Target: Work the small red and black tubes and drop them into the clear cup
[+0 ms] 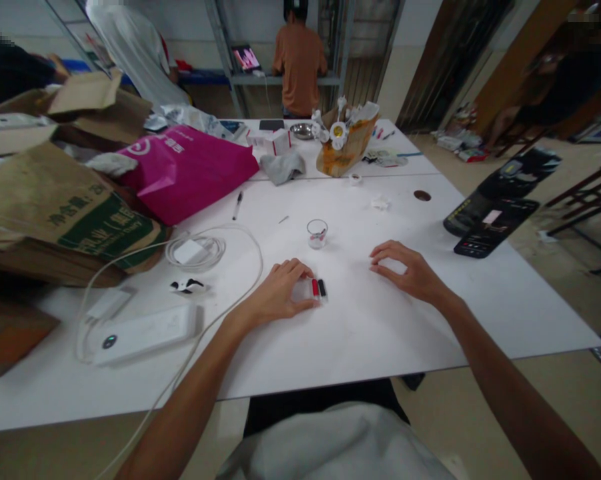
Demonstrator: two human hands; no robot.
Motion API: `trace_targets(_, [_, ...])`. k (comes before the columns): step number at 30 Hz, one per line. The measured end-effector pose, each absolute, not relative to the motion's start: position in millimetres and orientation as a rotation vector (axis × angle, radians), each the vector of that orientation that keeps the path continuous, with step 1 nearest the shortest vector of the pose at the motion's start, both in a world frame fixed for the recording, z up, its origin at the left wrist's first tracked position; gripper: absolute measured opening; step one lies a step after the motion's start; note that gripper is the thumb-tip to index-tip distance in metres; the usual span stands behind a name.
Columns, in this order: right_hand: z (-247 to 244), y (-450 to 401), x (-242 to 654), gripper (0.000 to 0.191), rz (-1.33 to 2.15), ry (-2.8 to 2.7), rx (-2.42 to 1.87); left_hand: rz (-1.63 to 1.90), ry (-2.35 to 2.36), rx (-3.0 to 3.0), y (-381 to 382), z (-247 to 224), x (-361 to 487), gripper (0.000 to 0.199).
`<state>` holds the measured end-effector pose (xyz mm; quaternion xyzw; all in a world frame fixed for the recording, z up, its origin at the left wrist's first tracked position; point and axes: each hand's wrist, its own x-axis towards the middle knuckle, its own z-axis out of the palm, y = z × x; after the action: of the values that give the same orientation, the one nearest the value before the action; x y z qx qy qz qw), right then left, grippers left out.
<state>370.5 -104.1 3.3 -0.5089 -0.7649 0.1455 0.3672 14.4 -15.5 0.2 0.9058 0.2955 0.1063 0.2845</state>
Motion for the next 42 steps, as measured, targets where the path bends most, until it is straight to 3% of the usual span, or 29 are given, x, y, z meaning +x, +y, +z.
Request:
trace_targets(11, [29, -53, 302, 0.022, 0.487, -1.871, -1.148, 0.467, 0.758, 2.298, -15, 6, 9, 0.048])
trace_targets(17, [-2, -56, 274, 0.029, 0.846, -1.493, -1.111, 0.799, 0.591, 1.655, -16, 9, 15, 0.048])
trace_targets(24, [-6, -67, 258, 0.034, 1.181, -1.217, -0.997, 0.755, 0.56, 0.993, -25, 8, 33, 0.055])
trace_targets(32, [-9, -73, 254, 0.028, 1.254, -1.19, -0.951, 0.703, 0.625, 0.956, -27, -3, 42, 0.041])
trace_targets(42, [-7, -70, 263, 0.033, 1.216, -1.102, -0.98, 0.773, 0.751, 1.117, -24, 3, 35, 0.038])
